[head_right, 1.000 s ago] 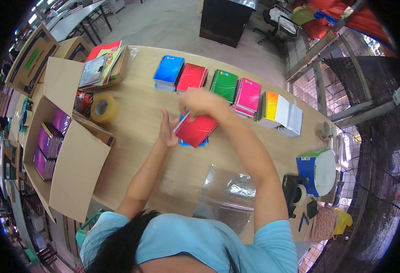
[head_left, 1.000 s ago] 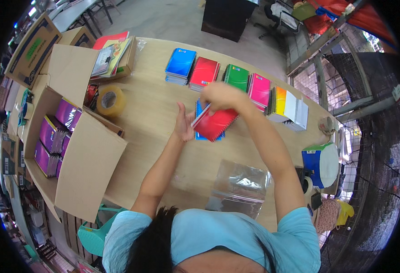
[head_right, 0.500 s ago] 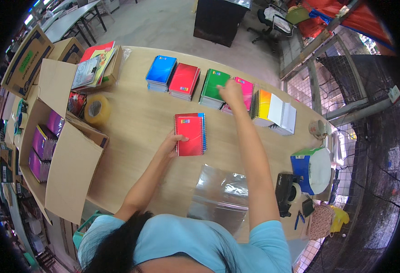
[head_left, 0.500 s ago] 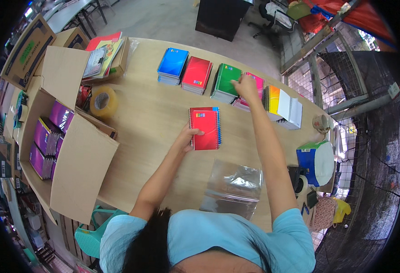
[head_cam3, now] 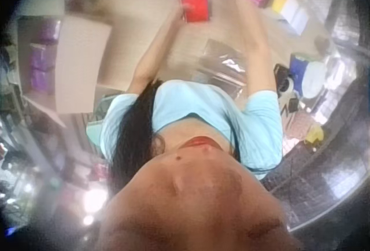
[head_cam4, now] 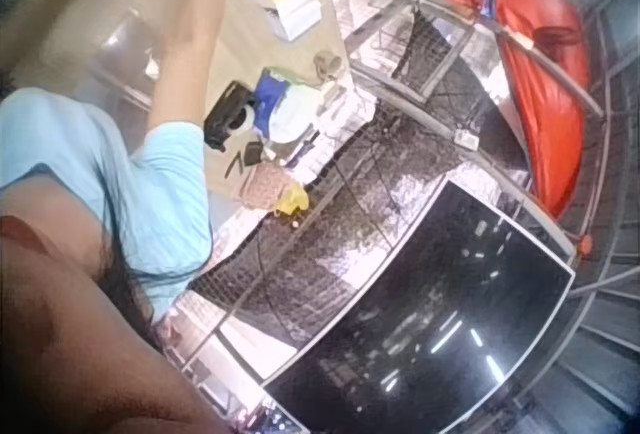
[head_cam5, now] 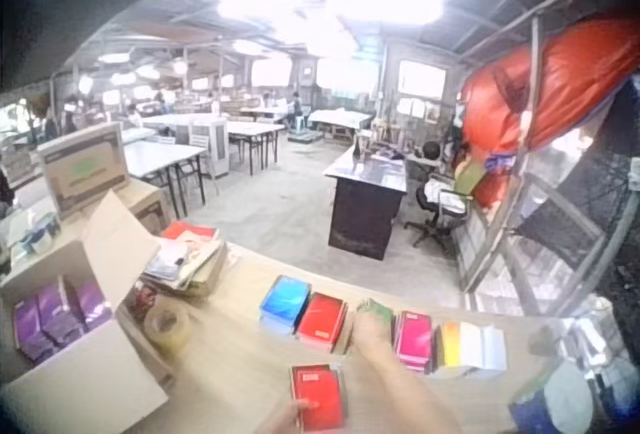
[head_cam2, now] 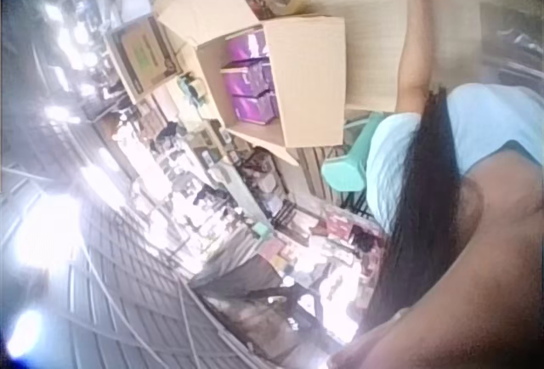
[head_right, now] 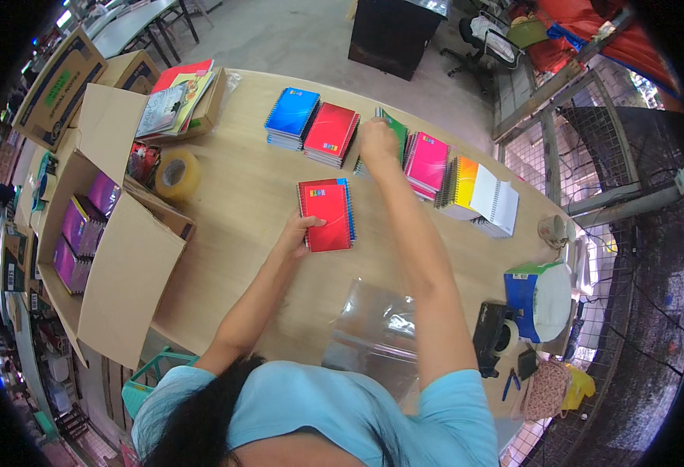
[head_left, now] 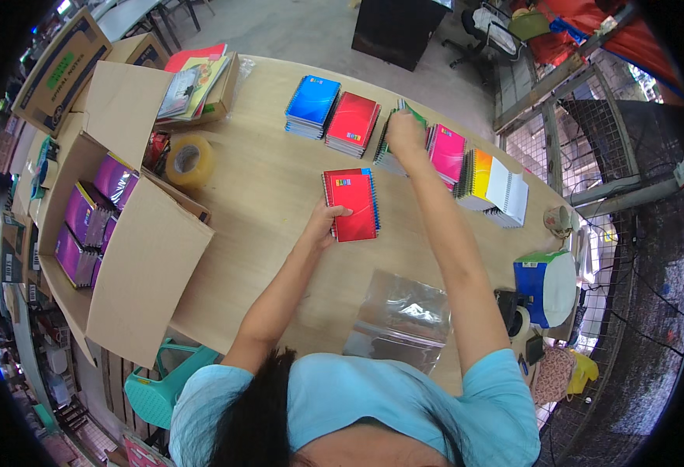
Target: The person picks up a notebook, places it inside a plastic sleeve, and uses tape to seal the sleeve. The person then picks up several more notebooks of different colors and places them together in another plastic sleeve, sealing it with tape.
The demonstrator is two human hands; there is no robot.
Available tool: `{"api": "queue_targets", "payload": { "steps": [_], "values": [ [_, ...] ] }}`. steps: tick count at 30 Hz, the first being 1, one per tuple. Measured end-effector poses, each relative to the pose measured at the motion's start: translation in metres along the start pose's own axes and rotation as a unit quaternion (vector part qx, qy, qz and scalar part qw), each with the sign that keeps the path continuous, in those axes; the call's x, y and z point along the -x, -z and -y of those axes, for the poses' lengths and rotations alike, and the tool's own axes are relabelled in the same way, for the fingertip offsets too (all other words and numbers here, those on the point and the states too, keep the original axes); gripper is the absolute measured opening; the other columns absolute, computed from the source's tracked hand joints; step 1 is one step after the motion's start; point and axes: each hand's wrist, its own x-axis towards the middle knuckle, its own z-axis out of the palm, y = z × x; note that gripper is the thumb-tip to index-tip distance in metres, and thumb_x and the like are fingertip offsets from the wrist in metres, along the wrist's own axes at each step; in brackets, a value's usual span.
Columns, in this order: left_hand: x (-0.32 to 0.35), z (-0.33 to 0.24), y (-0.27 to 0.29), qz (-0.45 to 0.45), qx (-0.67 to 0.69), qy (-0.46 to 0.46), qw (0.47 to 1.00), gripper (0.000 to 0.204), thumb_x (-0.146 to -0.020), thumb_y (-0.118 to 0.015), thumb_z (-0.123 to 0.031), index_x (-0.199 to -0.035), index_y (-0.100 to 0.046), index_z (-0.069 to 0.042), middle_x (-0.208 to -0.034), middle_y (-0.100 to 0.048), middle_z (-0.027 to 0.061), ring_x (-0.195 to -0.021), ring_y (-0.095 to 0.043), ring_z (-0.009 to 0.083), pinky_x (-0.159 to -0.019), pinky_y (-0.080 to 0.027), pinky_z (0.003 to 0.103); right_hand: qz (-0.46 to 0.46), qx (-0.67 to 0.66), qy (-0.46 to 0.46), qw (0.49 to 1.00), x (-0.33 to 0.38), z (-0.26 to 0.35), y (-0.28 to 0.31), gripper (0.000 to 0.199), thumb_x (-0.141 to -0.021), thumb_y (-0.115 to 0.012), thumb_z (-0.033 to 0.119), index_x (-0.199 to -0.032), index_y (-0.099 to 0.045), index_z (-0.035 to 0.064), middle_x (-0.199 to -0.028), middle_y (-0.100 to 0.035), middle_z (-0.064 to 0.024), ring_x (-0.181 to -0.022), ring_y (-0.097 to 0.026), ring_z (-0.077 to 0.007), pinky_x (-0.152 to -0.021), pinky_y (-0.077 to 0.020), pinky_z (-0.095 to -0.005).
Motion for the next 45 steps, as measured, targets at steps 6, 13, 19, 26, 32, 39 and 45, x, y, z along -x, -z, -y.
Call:
{"api": "queue_targets", "payload": {
  "steps": [6,13,19,26,32,39,45],
  "values": [
    [-0.002,0.026,0.0,0.003,0.069,-0.061,0.996,0.055,-0.086,-0.065,-0.004,-0.135,-0.042,-0.002,-0.127,-0.057,0.0164,-0.111,-0.063,0.0286,-0.093,-0.056,0.046,0.134,-0.052,0.056,0.988,0.113,0.057,0.108,0.03,-0.083,-0.063,0.01,-0.107,-0.058,-0.0078,-0.077,-0.068,-0.0256,-0.074,-0.071,-0.0377,-0.063,-0.0581,-0.0441],
    [0.02,0.04,-0.022,0.024,0.091,-0.012,0.995,0.047,-0.089,-0.065,-0.014,-0.131,-0.048,-0.002,-0.118,-0.062,0.0127,-0.104,-0.066,0.0257,-0.09,-0.057,0.042,0.002,-0.329,-0.135,0.935,0.123,-0.036,0.071,0.045,-0.083,-0.072,0.026,-0.114,-0.06,-0.0044,-0.085,-0.071,-0.0212,-0.08,-0.07,-0.0351,-0.074,-0.0547,-0.0449],
    [0.008,0.043,-0.034,0.031,0.11,0.038,0.993,0.044,-0.09,-0.062,-0.01,-0.13,-0.047,-0.002,-0.116,-0.063,0.0131,-0.102,-0.066,0.0255,-0.087,-0.058,0.043,0.021,-0.095,-0.325,0.941,0.074,-0.119,0.013,0.049,-0.08,-0.077,0.026,-0.116,-0.06,-0.0026,-0.098,-0.069,-0.0249,-0.094,-0.066,-0.0407,-0.086,-0.0512,-0.0494],
    [-0.008,0.045,-0.03,0.039,0.042,0.004,0.998,0.048,-0.094,-0.064,-0.027,-0.131,-0.046,-0.003,-0.119,-0.061,0.013,-0.104,-0.065,0.0256,-0.087,-0.058,0.044,-0.048,-0.556,-0.282,0.78,0.12,-0.13,0.033,0.049,-0.079,-0.077,0.007,-0.122,-0.058,-0.0039,-0.101,-0.07,-0.0142,-0.089,-0.068,-0.0196,-0.074,-0.0542,-0.0313],
    [0.01,0.061,-0.049,0.104,0.124,0.036,0.986,0.094,-0.085,-0.047,-0.073,-0.145,-0.035,-0.003,-0.14,-0.05,0.0179,-0.125,-0.054,0.0308,-0.103,-0.047,0.05,0.03,-0.592,-0.236,0.77,0.224,-0.052,0.044,0.046,-0.084,-0.071,0.002,-0.128,-0.058,-0.0012,-0.096,-0.069,-0.0053,-0.081,-0.065,-0.0108,-0.067,-0.0543,-0.0259],
    [0.031,0.062,-0.035,0.175,0.184,0.201,0.946,0.092,-0.088,-0.047,-0.073,-0.145,-0.037,-0.002,-0.138,-0.053,0.0188,-0.124,-0.055,0.0297,-0.102,-0.048,0.045,0.203,-0.44,0.085,0.871,0.191,-0.066,0.11,0.037,-0.075,-0.071,0.001,-0.112,-0.07,0.0055,-0.103,-0.072,-0.0118,-0.092,-0.069,-0.0242,-0.083,-0.0531,-0.0346],
    [0.054,0.077,-0.041,0.157,0.026,0.234,0.959,0.054,-0.082,-0.066,-0.012,-0.13,-0.048,0.002,-0.116,-0.064,0.0187,-0.101,-0.068,0.0276,-0.088,-0.057,0.042,-0.107,-0.264,0.057,0.957,0.181,-0.099,0.064,0.034,-0.075,-0.067,0.001,-0.109,-0.067,0.0004,-0.115,-0.062,-0.015,-0.112,-0.057,-0.0333,-0.096,-0.0472,-0.0437]
  ]
}}
